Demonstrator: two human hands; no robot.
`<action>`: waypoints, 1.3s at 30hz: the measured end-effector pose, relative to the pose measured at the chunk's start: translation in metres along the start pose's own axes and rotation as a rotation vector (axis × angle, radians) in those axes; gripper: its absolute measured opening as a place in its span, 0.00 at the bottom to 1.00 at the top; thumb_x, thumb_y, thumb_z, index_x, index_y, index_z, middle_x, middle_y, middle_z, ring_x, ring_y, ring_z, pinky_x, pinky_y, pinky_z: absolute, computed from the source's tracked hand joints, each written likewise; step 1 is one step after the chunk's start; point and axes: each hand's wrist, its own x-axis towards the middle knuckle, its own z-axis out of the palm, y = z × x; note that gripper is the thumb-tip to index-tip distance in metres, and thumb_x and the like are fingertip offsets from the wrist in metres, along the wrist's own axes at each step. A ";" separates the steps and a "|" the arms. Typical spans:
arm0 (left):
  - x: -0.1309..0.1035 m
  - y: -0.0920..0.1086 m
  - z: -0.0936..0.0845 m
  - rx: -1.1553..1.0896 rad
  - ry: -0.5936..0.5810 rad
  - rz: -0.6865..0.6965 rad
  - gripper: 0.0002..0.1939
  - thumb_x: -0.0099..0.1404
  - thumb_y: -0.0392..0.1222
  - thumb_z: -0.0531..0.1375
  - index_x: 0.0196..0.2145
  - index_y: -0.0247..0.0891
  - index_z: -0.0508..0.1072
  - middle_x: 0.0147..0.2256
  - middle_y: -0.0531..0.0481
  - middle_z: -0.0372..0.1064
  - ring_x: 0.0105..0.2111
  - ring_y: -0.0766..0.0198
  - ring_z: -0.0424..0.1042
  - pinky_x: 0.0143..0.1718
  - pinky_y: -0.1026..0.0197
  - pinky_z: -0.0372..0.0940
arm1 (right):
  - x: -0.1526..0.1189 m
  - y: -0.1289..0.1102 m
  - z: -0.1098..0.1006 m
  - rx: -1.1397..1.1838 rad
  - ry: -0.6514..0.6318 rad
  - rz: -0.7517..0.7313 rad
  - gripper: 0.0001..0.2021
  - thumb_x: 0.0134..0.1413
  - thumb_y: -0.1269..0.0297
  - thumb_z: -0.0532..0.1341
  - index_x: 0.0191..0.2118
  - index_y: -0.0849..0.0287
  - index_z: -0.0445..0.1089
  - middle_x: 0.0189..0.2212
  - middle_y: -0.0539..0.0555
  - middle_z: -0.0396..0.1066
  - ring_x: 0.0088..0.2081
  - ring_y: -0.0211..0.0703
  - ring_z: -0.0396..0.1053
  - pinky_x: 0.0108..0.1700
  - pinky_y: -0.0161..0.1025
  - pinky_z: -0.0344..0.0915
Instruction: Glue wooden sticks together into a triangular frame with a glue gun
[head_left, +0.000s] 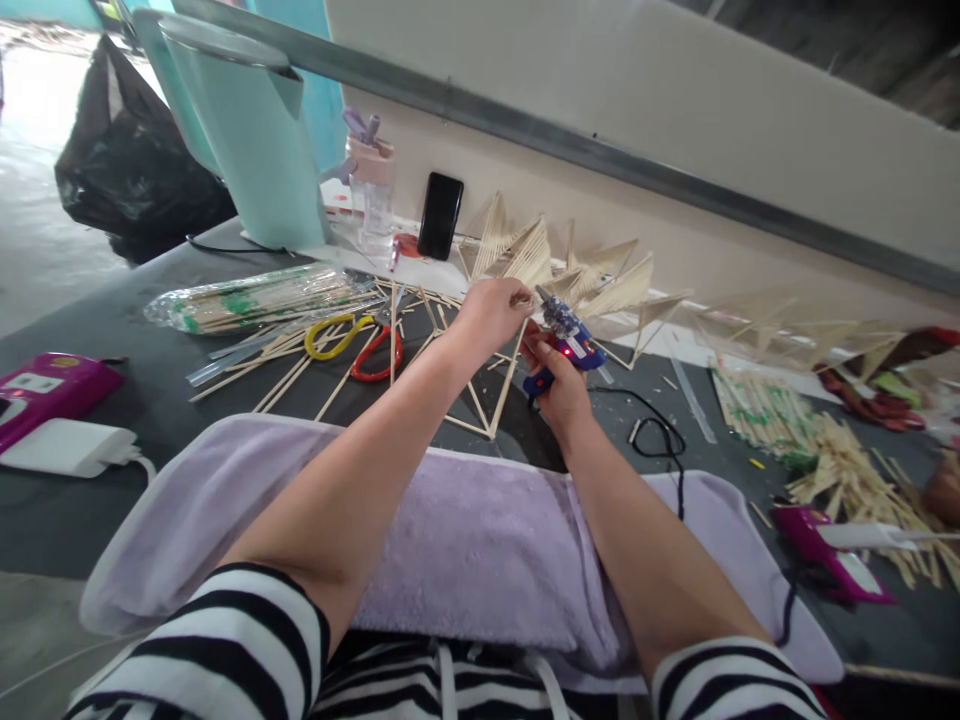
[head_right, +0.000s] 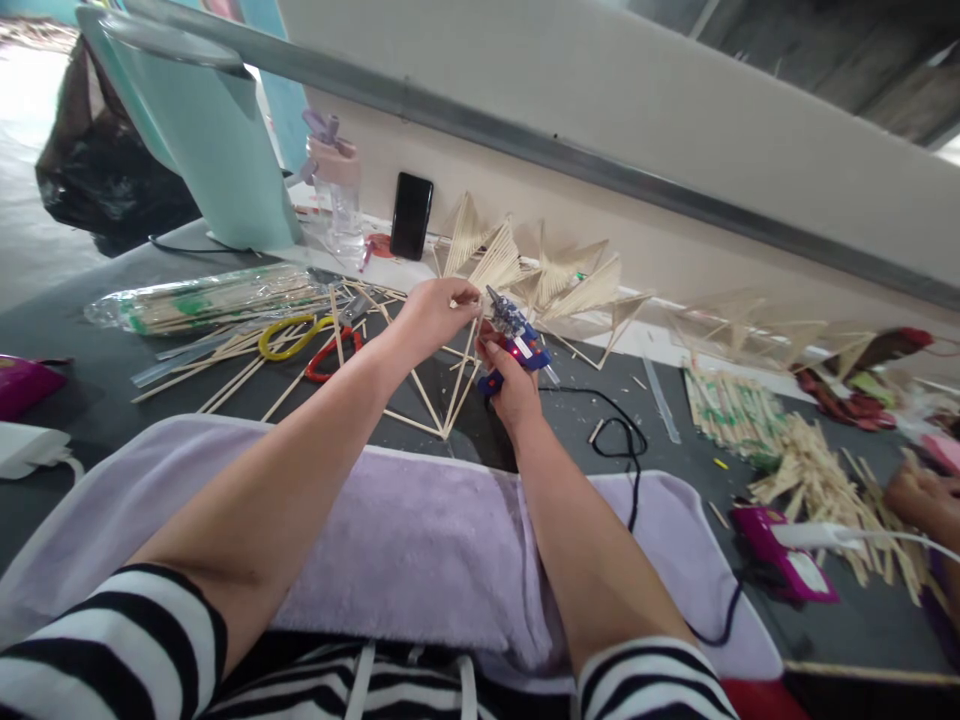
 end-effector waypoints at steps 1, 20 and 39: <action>0.000 0.000 0.000 -0.001 0.000 -0.001 0.07 0.61 0.34 0.61 0.36 0.34 0.78 0.34 0.46 0.76 0.35 0.63 0.71 0.41 0.61 0.63 | 0.000 0.000 0.000 0.003 0.000 0.000 0.08 0.42 0.67 0.69 0.33 0.55 0.75 0.36 0.48 0.78 0.47 0.41 0.75 0.51 0.37 0.72; 0.000 0.003 -0.004 0.042 -0.012 -0.008 0.09 0.61 0.36 0.60 0.37 0.34 0.79 0.36 0.44 0.77 0.37 0.60 0.72 0.42 0.61 0.63 | 0.001 -0.001 0.002 -0.031 0.026 0.018 0.07 0.41 0.64 0.69 0.30 0.55 0.74 0.38 0.49 0.78 0.48 0.44 0.74 0.53 0.41 0.71; 0.001 -0.002 -0.004 0.005 -0.006 -0.003 0.10 0.59 0.39 0.60 0.37 0.36 0.78 0.35 0.47 0.77 0.35 0.60 0.72 0.40 0.62 0.64 | 0.003 0.002 0.002 -0.012 0.013 0.027 0.11 0.41 0.63 0.70 0.35 0.55 0.76 0.38 0.50 0.78 0.45 0.43 0.75 0.53 0.43 0.71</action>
